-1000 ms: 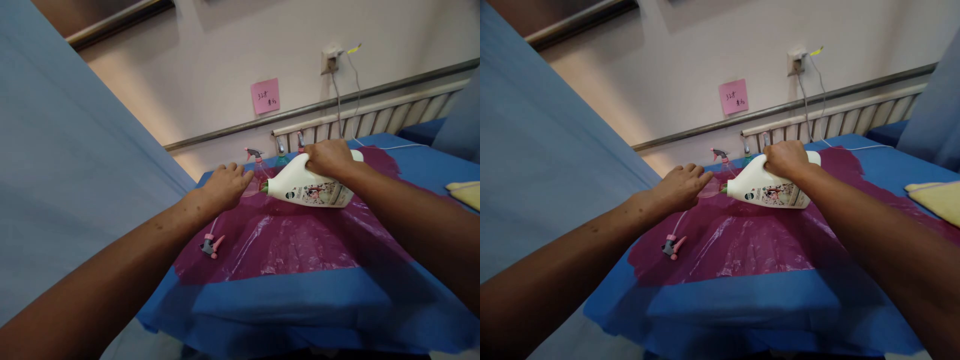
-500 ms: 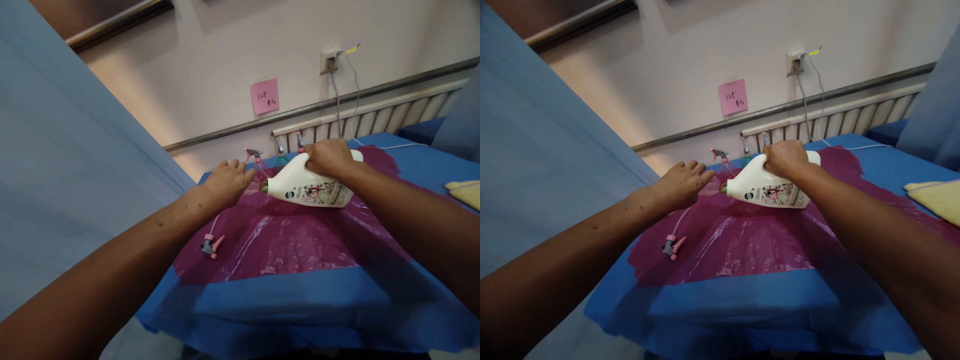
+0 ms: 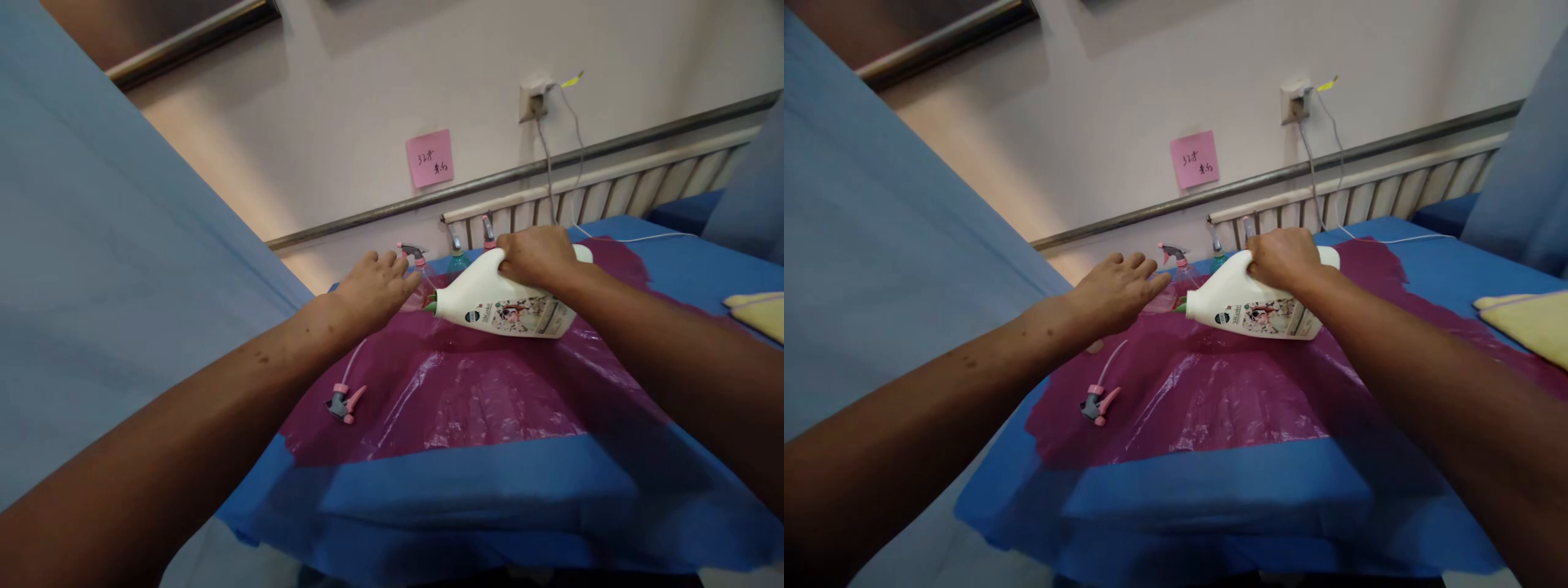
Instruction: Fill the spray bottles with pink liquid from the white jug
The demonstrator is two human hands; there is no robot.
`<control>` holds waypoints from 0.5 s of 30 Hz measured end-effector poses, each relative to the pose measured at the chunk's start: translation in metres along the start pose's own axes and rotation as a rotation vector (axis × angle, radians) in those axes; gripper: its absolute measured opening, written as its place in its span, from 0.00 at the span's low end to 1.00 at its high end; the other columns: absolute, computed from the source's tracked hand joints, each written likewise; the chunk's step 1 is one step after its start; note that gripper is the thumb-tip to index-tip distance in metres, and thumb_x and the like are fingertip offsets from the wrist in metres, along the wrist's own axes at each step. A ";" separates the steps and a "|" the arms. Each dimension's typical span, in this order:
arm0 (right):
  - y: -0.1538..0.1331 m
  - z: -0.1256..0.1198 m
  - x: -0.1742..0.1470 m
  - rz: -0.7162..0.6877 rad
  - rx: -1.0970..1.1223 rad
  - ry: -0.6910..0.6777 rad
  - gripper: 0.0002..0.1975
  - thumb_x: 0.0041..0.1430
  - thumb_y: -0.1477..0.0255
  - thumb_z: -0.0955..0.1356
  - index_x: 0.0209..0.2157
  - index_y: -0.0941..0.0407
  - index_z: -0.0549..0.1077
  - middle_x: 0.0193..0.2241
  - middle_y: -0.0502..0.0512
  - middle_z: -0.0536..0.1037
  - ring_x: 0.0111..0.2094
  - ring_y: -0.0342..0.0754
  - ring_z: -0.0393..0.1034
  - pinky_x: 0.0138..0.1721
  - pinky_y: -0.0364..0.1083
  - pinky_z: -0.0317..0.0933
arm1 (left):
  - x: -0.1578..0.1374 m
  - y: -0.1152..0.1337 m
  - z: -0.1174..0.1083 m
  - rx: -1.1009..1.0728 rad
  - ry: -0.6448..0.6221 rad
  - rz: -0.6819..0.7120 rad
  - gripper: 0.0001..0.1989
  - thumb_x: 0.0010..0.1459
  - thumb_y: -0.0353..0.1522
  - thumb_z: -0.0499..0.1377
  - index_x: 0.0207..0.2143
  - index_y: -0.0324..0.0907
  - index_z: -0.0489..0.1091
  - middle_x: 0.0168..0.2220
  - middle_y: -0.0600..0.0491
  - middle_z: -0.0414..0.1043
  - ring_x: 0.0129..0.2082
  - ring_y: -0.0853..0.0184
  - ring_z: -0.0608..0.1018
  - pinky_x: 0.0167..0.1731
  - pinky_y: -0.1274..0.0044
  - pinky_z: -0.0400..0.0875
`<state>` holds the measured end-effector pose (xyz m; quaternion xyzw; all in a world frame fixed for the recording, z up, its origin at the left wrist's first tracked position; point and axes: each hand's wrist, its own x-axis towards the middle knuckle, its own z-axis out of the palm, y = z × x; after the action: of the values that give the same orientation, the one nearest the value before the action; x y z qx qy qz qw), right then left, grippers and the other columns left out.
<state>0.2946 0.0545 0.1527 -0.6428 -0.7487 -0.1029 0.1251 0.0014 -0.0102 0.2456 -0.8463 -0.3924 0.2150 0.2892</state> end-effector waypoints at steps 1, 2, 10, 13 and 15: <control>0.001 0.000 0.000 0.000 0.000 0.003 0.20 0.66 0.62 0.67 0.52 0.52 0.85 0.42 0.67 0.87 0.42 0.64 0.80 0.43 0.55 0.64 | 0.000 0.000 -0.001 -0.007 0.001 -0.005 0.28 0.68 0.22 0.59 0.69 0.42 0.69 0.63 0.37 0.74 0.61 0.46 0.73 0.53 0.63 0.65; 0.001 0.001 0.000 0.002 0.000 0.006 0.20 0.66 0.61 0.67 0.52 0.52 0.85 0.42 0.66 0.87 0.42 0.63 0.79 0.43 0.54 0.63 | 0.001 0.000 -0.003 -0.011 0.001 -0.009 0.28 0.68 0.22 0.59 0.69 0.43 0.69 0.63 0.38 0.74 0.61 0.46 0.73 0.53 0.63 0.65; 0.003 0.001 0.000 0.000 0.001 0.003 0.20 0.65 0.62 0.67 0.52 0.51 0.85 0.42 0.66 0.87 0.42 0.63 0.79 0.42 0.55 0.62 | 0.003 0.000 -0.008 0.058 -0.002 0.040 0.29 0.72 0.24 0.55 0.73 0.42 0.66 0.64 0.36 0.73 0.65 0.45 0.71 0.58 0.61 0.64; 0.004 0.001 -0.001 0.004 0.014 0.004 0.20 0.66 0.62 0.67 0.52 0.51 0.85 0.42 0.66 0.87 0.42 0.63 0.79 0.43 0.55 0.63 | 0.005 0.000 -0.010 0.051 0.015 0.042 0.29 0.71 0.24 0.56 0.72 0.44 0.67 0.64 0.38 0.74 0.65 0.45 0.71 0.58 0.61 0.64; 0.004 0.001 -0.001 0.007 0.021 0.010 0.19 0.66 0.62 0.67 0.52 0.51 0.85 0.42 0.66 0.87 0.43 0.63 0.79 0.44 0.55 0.63 | 0.006 0.000 -0.013 0.043 0.024 0.044 0.29 0.70 0.24 0.57 0.71 0.46 0.69 0.64 0.39 0.74 0.65 0.45 0.70 0.58 0.61 0.63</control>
<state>0.2984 0.0546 0.1516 -0.6434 -0.7470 -0.0978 0.1357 0.0127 -0.0097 0.2538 -0.8507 -0.3655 0.2197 0.3073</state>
